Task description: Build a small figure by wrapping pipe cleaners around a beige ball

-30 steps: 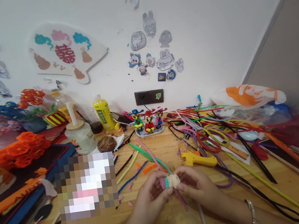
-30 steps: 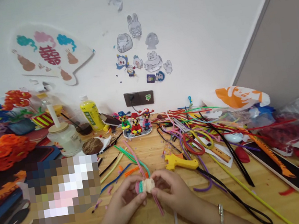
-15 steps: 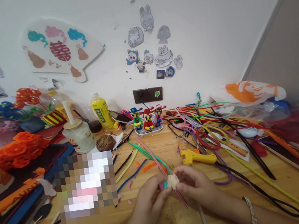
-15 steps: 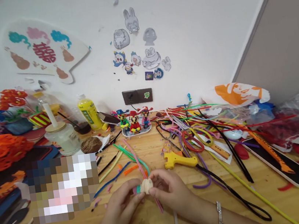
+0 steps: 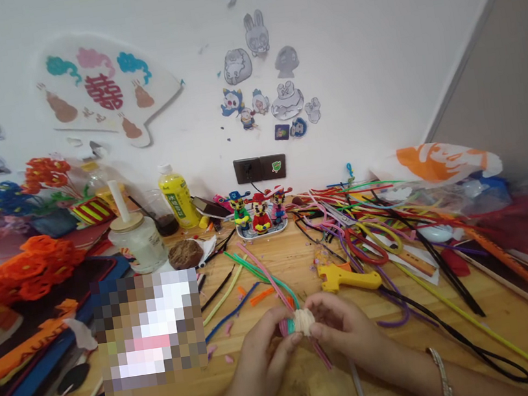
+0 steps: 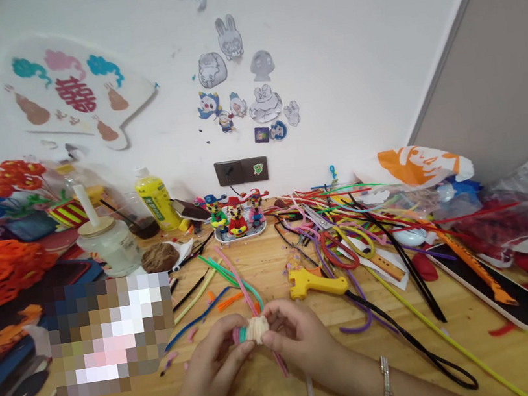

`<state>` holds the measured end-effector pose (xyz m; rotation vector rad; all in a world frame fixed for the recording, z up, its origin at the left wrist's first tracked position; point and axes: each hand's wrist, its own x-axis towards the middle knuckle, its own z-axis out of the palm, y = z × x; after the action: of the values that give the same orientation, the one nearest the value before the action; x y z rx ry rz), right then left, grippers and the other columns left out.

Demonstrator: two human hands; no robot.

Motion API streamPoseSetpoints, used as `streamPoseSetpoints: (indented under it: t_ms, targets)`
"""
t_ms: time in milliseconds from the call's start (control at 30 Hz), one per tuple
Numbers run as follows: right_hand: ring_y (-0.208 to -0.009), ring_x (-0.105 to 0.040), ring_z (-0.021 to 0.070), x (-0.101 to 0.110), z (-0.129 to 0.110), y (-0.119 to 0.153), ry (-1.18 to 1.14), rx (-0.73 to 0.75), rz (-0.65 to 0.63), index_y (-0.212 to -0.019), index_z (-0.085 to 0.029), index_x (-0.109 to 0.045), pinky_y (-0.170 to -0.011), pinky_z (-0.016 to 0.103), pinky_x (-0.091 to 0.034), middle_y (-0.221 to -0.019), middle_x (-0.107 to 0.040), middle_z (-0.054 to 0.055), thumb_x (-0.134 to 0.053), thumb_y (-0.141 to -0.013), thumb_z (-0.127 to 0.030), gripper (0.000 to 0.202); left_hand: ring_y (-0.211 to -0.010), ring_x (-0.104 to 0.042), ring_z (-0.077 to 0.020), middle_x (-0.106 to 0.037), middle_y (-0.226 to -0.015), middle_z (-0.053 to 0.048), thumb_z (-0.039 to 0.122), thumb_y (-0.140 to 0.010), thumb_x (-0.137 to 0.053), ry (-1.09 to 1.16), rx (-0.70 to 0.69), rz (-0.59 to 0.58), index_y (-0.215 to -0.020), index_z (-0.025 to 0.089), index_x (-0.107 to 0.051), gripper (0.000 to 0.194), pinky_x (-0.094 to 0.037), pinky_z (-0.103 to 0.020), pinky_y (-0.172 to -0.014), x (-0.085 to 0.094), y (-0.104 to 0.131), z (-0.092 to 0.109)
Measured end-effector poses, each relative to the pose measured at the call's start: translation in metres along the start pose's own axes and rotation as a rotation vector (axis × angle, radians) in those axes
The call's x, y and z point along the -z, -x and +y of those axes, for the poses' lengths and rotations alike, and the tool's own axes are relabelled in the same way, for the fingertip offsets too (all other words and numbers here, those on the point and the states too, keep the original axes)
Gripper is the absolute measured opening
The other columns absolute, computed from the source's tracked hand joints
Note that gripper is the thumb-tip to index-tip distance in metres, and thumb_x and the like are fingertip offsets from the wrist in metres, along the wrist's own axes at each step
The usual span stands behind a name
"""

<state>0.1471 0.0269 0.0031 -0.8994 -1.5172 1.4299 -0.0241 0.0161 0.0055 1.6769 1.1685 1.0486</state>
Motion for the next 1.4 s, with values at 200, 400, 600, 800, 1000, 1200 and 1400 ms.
streamPoseSetpoints:
  t_ms: [200,400,600,800,1000,1200,1400]
  targets:
    - [-0.07,-0.054,0.015,0.001,0.0018,0.0002,0.047,0.027,-0.002,-0.087,-0.018,-0.054,-0.064,0.026,-0.045,-0.076,-0.056,0.001,-0.059,-0.075,-0.042,0.027,-0.071,-0.054,-0.0166,-0.061,-0.076,-0.001,0.023,-0.073,-0.06,0.11,0.02,0.01,-0.084,0.022,-0.059,0.011,-0.043,-0.024,-0.065,-0.002,-0.0011,0.0011]
    - [-0.074,-0.056,0.0155,0.0028,0.0007,0.0005,0.254,0.135,-0.024,-0.092,-0.019,-0.054,-0.067,0.026,-0.046,-0.083,-0.057,0.003,-0.055,-0.079,-0.031,0.018,-0.087,-0.056,-0.0197,-0.062,-0.092,-0.004,0.027,-0.073,-0.06,0.191,0.08,-0.045,-0.1,0.023,-0.056,0.027,-0.044,-0.028,-0.078,-0.0024,-0.0023,-0.0005]
    - [-0.076,-0.057,0.0158,0.003,-0.0001,0.0013,0.352,0.194,-0.024,-0.09,-0.019,-0.056,-0.068,0.026,-0.047,-0.083,-0.059,0.003,-0.055,-0.078,-0.024,0.014,-0.08,-0.056,-0.0194,-0.063,-0.083,-0.004,0.026,-0.075,-0.059,0.12,0.042,-0.058,-0.087,0.02,-0.06,0.014,-0.044,-0.027,-0.073,-0.001,-0.0034,0.0003]
    - [-0.075,-0.058,0.0151,0.0024,0.0012,0.0015,0.305,0.176,-0.023,-0.091,-0.019,-0.054,-0.068,0.025,-0.048,-0.083,-0.059,0.004,-0.055,-0.077,-0.024,0.015,-0.075,-0.054,-0.0183,-0.06,-0.077,-0.002,0.028,-0.073,-0.061,0.112,0.038,-0.062,-0.084,0.02,-0.058,0.014,-0.041,-0.026,-0.066,-0.0014,-0.0049,-0.0024]
    - [-0.077,-0.058,0.0154,0.0047,0.0002,0.0021,0.328,0.192,-0.035,-0.092,-0.018,-0.055,-0.069,0.026,-0.048,-0.085,-0.059,0.004,-0.055,-0.078,-0.026,0.016,-0.066,-0.049,-0.0145,-0.054,-0.071,0.002,0.023,-0.067,-0.065,0.191,0.065,-0.053,-0.08,0.019,-0.056,0.016,-0.039,-0.023,-0.06,-0.0028,-0.0053,-0.0036]
    - [-0.078,-0.058,0.0158,0.0079,0.0018,0.0025,0.369,0.222,-0.042,-0.097,-0.018,-0.055,-0.069,0.026,-0.048,-0.088,-0.06,0.005,-0.055,-0.079,-0.026,0.02,-0.067,-0.05,-0.0142,-0.055,-0.073,0.002,0.023,-0.065,-0.067,0.247,0.06,-0.055,-0.083,0.02,-0.056,0.021,-0.039,-0.023,-0.061,-0.0027,-0.0065,-0.0065]
    - [-0.078,-0.057,0.0161,0.009,0.0011,0.003,0.487,0.273,-0.041,-0.095,-0.019,-0.057,-0.071,0.026,-0.046,-0.086,-0.062,0.004,-0.054,-0.08,-0.025,0.015,-0.065,-0.052,-0.0157,-0.058,-0.07,0.0,0.026,-0.065,-0.066,0.12,0.064,-0.054,-0.081,0.018,-0.058,0.019,-0.04,-0.024,-0.059,-0.0013,-0.0049,-0.0039]
